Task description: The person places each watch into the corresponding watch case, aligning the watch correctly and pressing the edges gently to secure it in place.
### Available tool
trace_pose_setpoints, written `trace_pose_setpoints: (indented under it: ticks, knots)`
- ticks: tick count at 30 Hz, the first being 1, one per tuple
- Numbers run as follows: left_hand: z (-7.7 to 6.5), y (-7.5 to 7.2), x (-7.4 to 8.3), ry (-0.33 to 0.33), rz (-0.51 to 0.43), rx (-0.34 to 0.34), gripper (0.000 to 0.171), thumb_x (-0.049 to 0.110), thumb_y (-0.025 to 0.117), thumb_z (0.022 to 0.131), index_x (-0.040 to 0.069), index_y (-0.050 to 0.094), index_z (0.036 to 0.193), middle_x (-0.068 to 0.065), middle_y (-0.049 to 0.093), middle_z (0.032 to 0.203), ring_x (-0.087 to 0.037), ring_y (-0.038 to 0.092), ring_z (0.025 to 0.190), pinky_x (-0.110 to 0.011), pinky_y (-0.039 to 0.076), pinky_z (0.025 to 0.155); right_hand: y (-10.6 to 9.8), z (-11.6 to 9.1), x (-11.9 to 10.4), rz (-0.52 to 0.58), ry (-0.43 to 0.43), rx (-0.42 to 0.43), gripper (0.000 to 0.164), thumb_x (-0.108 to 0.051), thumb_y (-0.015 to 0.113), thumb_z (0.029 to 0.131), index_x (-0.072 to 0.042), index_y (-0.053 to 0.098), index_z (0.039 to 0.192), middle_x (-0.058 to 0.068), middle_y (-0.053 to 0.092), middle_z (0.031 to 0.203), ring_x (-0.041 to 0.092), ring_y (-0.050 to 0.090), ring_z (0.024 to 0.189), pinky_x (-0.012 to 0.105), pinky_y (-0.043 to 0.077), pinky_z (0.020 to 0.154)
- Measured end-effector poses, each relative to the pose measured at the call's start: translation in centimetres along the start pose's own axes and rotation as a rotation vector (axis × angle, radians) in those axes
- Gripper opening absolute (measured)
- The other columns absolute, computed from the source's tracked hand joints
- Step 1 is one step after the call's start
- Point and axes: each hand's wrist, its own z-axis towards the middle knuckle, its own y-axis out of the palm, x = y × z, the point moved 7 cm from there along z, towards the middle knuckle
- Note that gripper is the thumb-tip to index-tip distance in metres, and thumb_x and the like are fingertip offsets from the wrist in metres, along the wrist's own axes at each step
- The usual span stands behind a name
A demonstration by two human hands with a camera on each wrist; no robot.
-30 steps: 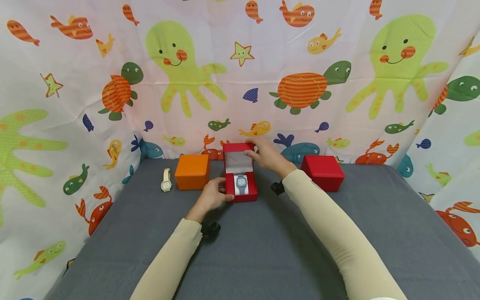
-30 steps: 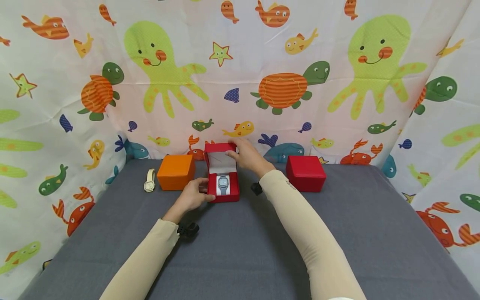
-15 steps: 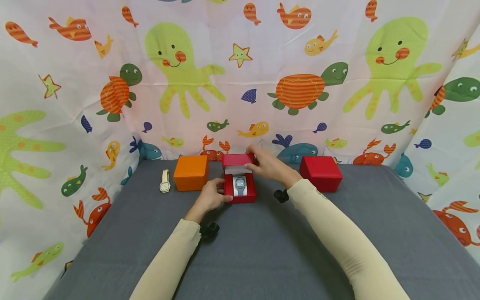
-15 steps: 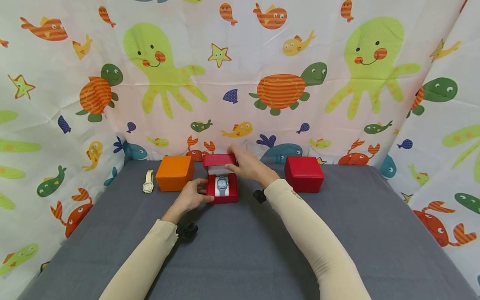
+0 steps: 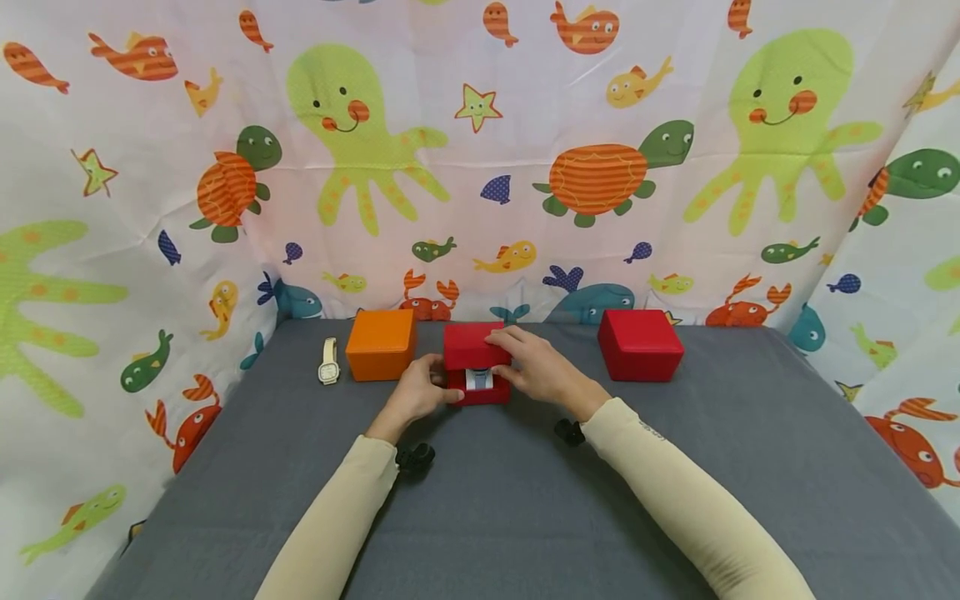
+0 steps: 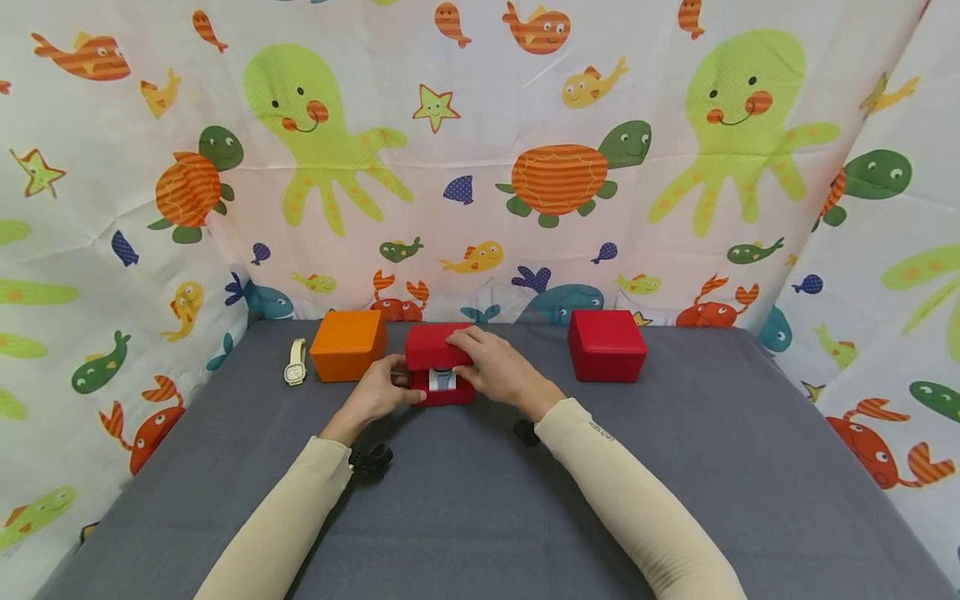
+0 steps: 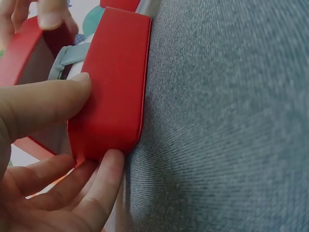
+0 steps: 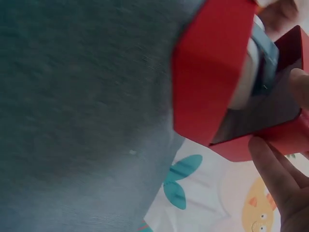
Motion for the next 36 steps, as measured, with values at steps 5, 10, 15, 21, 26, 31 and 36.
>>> trace_pose_setpoints:
  ticks: [5, 10, 15, 21, 26, 31, 36]
  knots:
    - [0.1, -0.1, -0.3, -0.013, -0.019, -0.002, 0.063, 0.014, 0.082, 0.076, 0.003, 0.051, 0.129, -0.011, 0.060, 0.120, -0.026, 0.060, 0.101, -0.040, 0.053, 0.086, 0.7, -0.7, -0.5, -0.053, -0.058, -0.001, 0.057, -0.016, 0.079, 0.078, -0.010, 0.053, 0.128, 0.005, 0.052, 0.126, 0.019, 0.052, 0.109, 0.034, 0.054, 0.084]
    - [0.2, -0.1, -0.4, -0.017, -0.017, 0.007, 0.063, 0.015, 0.083, 0.075, 0.003, 0.052, 0.129, -0.010, 0.061, 0.117, -0.025, 0.060, 0.100, -0.040, 0.053, 0.085, 0.9, -1.0, -0.8, -0.087, -0.070, 0.017, 0.056, -0.015, 0.082, 0.075, -0.010, 0.056, 0.125, 0.006, 0.051, 0.125, 0.020, 0.053, 0.109, 0.034, 0.054, 0.083]
    - [0.2, -0.1, -0.3, -0.026, 0.007, 0.009, 0.065, 0.016, 0.083, 0.074, 0.002, 0.052, 0.128, -0.011, 0.062, 0.115, -0.025, 0.061, 0.098, -0.039, 0.053, 0.084, 1.1, -1.2, -0.6, -0.097, -0.042, 0.013, 0.057, -0.017, 0.082, 0.075, -0.012, 0.056, 0.126, 0.007, 0.049, 0.128, 0.021, 0.053, 0.110, 0.034, 0.054, 0.083]
    - [0.2, 0.2, 0.0, -0.029, 0.037, 0.000, 0.065, 0.016, 0.082, 0.075, 0.001, 0.050, 0.129, -0.012, 0.062, 0.115, -0.025, 0.061, 0.097, -0.039, 0.053, 0.085, 1.2, -1.5, -0.4, -0.090, 0.014, -0.002, 0.056, -0.017, 0.080, 0.077, -0.013, 0.054, 0.127, 0.007, 0.047, 0.129, 0.021, 0.055, 0.106, 0.034, 0.054, 0.083]
    - [0.0, 0.4, 0.0, -0.036, 0.037, -0.021, 0.064, 0.016, 0.081, 0.076, 0.001, 0.050, 0.130, -0.011, 0.062, 0.115, -0.024, 0.061, 0.097, -0.039, 0.053, 0.086, 1.3, -2.0, 0.3, 0.083, 0.171, 0.005, 0.050, -0.015, 0.076, 0.082, -0.009, 0.052, 0.126, 0.009, 0.045, 0.129, 0.023, 0.057, 0.104, 0.033, 0.054, 0.084]
    - [-0.4, 0.0, 0.1, -0.019, 0.012, 0.009, 0.060, 0.015, 0.081, 0.076, 0.003, 0.053, 0.128, -0.010, 0.062, 0.115, -0.023, 0.061, 0.097, -0.039, 0.054, 0.084, 1.6, -2.8, 2.0, 0.402, 0.448, 0.069, 0.051, -0.016, 0.072, 0.086, -0.006, 0.047, 0.130, 0.016, 0.047, 0.132, 0.029, 0.062, 0.105, 0.038, 0.056, 0.080]
    - [-0.7, -0.6, 0.7, 0.045, -0.030, 0.053, 0.057, 0.009, 0.079, 0.077, 0.004, 0.053, 0.128, -0.010, 0.061, 0.116, -0.023, 0.063, 0.098, -0.037, 0.055, 0.082, 2.1, -3.4, 2.9, 0.500, 0.591, 0.065, 0.055, -0.022, 0.072, 0.087, -0.009, 0.045, 0.134, 0.012, 0.052, 0.133, 0.029, 0.064, 0.105, 0.041, 0.055, 0.080]
